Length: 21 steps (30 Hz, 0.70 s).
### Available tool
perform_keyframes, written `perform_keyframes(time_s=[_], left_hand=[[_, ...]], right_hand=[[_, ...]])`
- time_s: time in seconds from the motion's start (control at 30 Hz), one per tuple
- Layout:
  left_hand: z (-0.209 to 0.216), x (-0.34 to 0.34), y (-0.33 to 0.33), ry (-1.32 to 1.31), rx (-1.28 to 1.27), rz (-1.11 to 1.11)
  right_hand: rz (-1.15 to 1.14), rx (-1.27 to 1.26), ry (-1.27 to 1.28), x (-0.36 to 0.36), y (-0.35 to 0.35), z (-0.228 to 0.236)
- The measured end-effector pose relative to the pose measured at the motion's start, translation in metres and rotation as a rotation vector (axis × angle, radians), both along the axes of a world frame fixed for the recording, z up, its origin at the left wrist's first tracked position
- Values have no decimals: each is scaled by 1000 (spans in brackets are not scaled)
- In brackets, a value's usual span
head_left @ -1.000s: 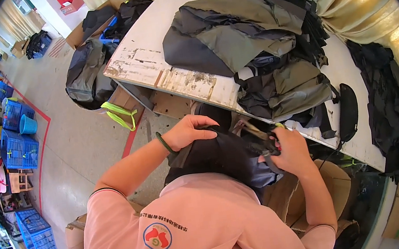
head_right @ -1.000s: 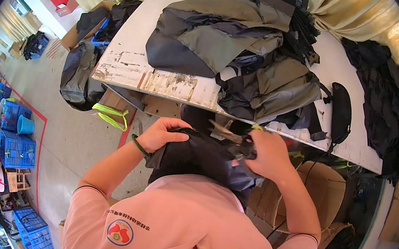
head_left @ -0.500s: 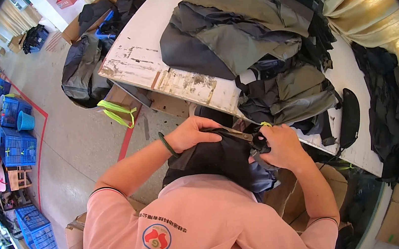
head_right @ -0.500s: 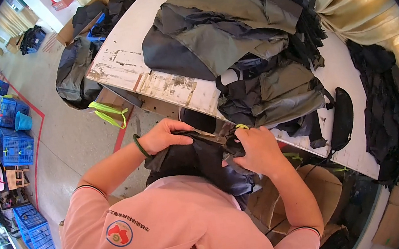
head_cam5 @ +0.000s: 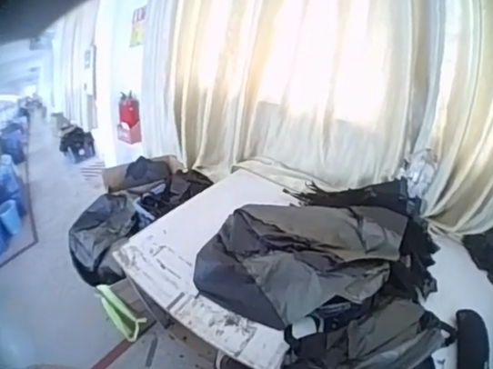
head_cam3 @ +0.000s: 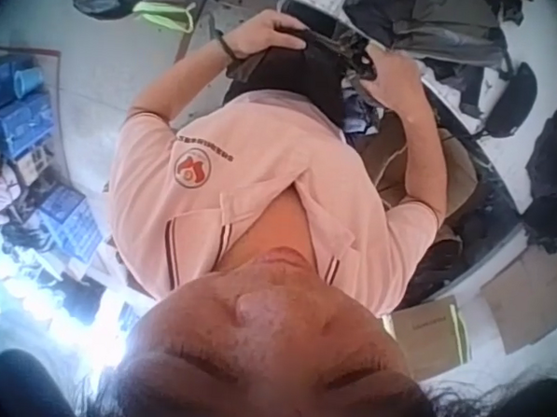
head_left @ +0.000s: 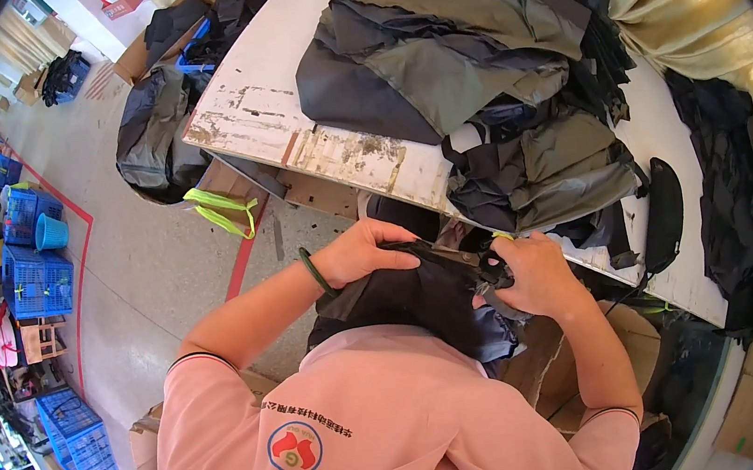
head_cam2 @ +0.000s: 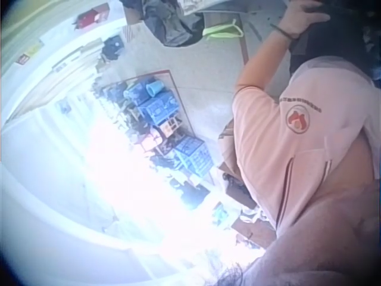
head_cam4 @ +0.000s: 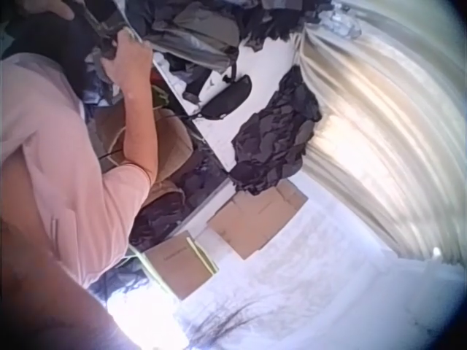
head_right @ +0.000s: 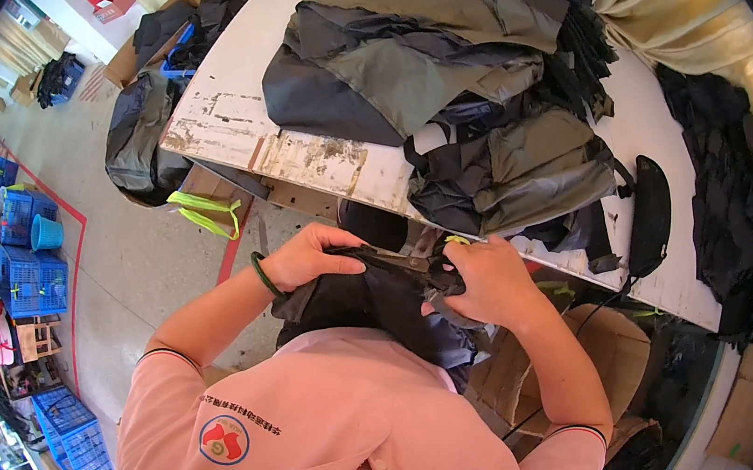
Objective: The recorder is using scissors to trim excess fabric edges from dark green fabric panels in a manufacturing setting.
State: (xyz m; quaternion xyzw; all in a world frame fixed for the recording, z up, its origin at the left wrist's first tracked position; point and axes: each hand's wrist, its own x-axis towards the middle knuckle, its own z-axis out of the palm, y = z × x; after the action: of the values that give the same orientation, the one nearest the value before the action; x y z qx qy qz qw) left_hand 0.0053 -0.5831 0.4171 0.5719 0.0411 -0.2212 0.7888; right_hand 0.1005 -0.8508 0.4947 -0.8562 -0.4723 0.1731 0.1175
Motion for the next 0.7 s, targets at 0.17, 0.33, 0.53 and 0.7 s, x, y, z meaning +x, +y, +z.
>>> perform_keyframes(time_s=[0.17, 0.33, 0.53, 0.7], left_hand=[[2, 1, -2, 14, -24, 0], [5, 1, -2, 19, -24, 0], [6, -1, -3, 36, -32, -6], [22, 8, 8, -15, 97, 34]], right_hand=[[-5, 48, -1, -1, 1, 0], [-15, 17, 28, -1, -1, 0], [-16, -6, -58, -2, -13, -10], [-212, 92, 57, -2, -30, -13]])
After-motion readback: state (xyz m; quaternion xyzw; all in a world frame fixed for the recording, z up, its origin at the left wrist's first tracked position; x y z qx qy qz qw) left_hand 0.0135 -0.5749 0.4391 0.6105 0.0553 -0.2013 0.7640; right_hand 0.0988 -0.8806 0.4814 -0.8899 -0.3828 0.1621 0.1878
